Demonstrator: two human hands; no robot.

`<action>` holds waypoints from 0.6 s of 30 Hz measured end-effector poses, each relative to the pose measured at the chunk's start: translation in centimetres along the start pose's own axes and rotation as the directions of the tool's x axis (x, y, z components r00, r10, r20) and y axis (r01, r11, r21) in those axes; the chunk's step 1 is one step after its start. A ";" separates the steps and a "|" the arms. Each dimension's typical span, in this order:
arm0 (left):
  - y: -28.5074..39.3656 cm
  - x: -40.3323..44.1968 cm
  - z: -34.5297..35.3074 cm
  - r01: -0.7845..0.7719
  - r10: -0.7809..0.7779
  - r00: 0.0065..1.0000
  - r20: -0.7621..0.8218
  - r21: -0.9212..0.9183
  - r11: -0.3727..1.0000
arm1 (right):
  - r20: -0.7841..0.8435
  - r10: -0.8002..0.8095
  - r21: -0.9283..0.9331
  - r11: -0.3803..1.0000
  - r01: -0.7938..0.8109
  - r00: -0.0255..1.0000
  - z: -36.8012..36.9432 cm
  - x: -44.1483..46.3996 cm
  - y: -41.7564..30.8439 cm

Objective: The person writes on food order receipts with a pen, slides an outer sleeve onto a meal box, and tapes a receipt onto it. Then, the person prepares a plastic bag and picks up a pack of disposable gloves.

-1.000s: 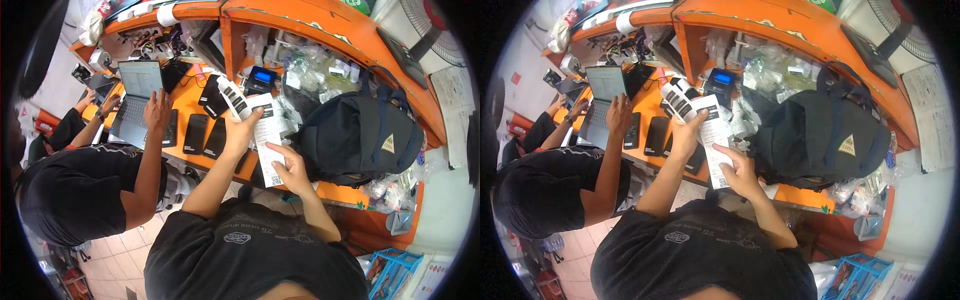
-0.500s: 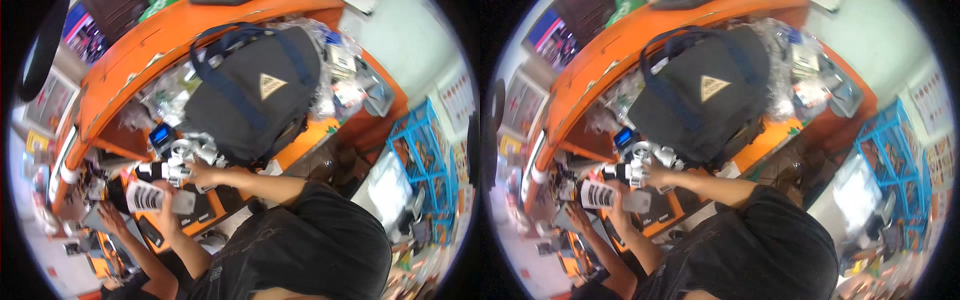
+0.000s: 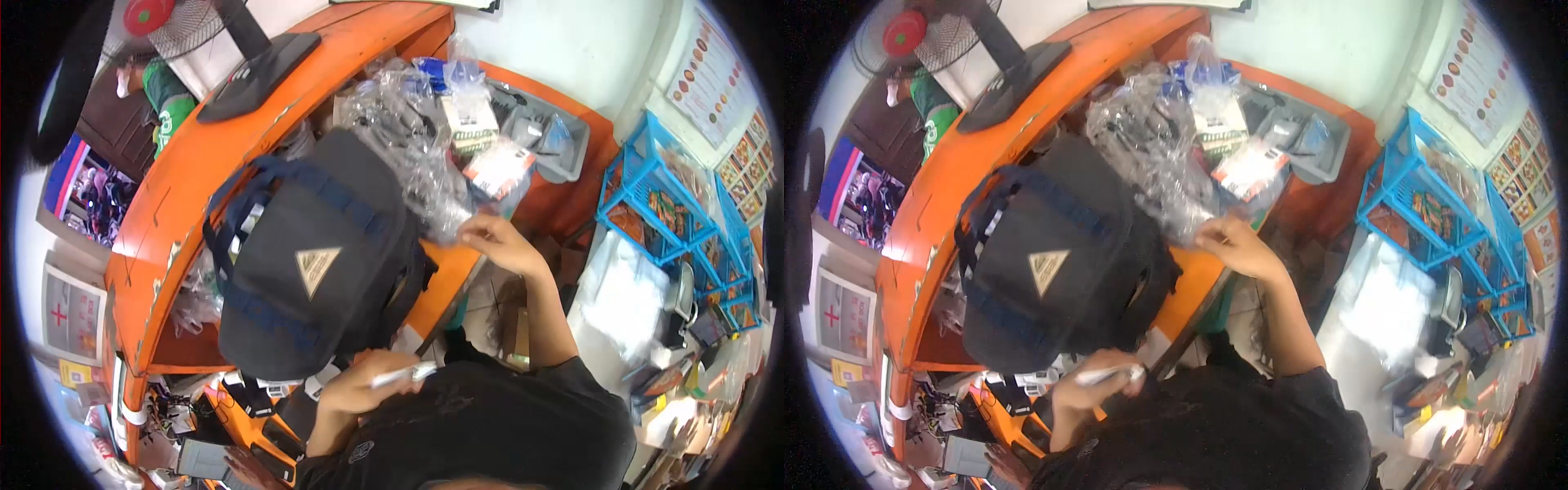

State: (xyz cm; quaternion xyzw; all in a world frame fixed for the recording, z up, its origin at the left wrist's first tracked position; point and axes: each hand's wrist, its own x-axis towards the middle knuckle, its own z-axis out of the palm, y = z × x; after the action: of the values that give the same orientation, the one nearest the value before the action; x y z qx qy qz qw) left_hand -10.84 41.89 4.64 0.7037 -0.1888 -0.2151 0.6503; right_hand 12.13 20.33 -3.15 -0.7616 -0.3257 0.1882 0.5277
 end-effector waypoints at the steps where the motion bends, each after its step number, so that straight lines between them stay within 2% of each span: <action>1: 1.4 0.9 -0.8 -0.117 0.111 0.992 0.064 0.092 0.989 | -0.131 0.020 0.035 0.999 -0.016 0.991 -1.2 1.2 0.8; 2: 1.9 1.1 -1.9 -0.276 0.242 0.952 0.189 0.176 0.945 | -0.203 -0.030 -0.022 0.999 0.026 0.979 -2.1 3.1 1.3; 4: 4.3 1.7 -3.6 -0.229 0.191 0.964 0.187 0.210 0.950 | -0.333 -0.136 -0.140 0.986 0.093 0.933 -3.3 8.0 1.7; 5: 5.5 1.9 -4.5 -0.182 0.148 0.977 0.151 0.241 0.953 | -0.320 -0.117 -0.117 0.990 0.084 0.940 -3.2 10.0 2.2; 7: 8.5 2.2 -6.0 -0.047 0.050 0.999 -0.002 0.323 0.945 | -0.296 -0.090 -0.077 0.995 0.070 0.951 -2.7 14.2 2.8; 9: 11.9 2.6 -7.0 0.122 -0.030 0.972 -0.232 0.393 0.912 | -0.093 -0.093 -0.138 0.987 0.079 0.991 -2.4 14.0 -0.2; 10: 13.5 2.9 -7.3 0.213 -0.054 0.930 -0.365 0.413 0.885 | 0.010 -0.077 -0.176 0.981 0.078 0.997 -2.0 13.6 -1.1; 13: 18.2 4.9 -8.6 0.438 -0.016 0.705 -0.709 0.418 0.796 | 0.045 -0.186 -0.278 0.941 0.191 0.982 -1.0 12.9 -0.2; 14: 19.6 6.1 -9.2 0.492 0.018 0.613 -0.790 0.399 0.774 | 0.029 -0.212 -0.255 0.943 0.212 0.977 -0.7 13.0 0.3; 16: 21.1 9.7 -12.4 0.556 0.058 0.519 -0.853 0.388 0.735 | -0.011 -0.257 -0.215 0.944 0.249 0.966 -0.2 13.2 1.0; 17: 21.0 11.9 -14.7 0.591 0.043 0.510 -0.859 0.386 0.708 | -0.076 -0.262 -0.200 0.949 0.243 0.962 0.3 13.3 1.2; 18: 20.0 14.4 -17.5 0.617 0.032 0.577 -0.816 0.461 0.638 | -0.087 -0.278 -0.214 0.943 0.255 0.957 0.7 13.2 1.7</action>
State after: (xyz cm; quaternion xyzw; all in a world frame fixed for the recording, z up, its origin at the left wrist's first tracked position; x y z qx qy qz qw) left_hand 11.08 46.91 24.82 0.9384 0.1695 0.0786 0.2906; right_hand 21.64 29.59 -4.28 -0.7693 -0.4121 0.0367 0.4868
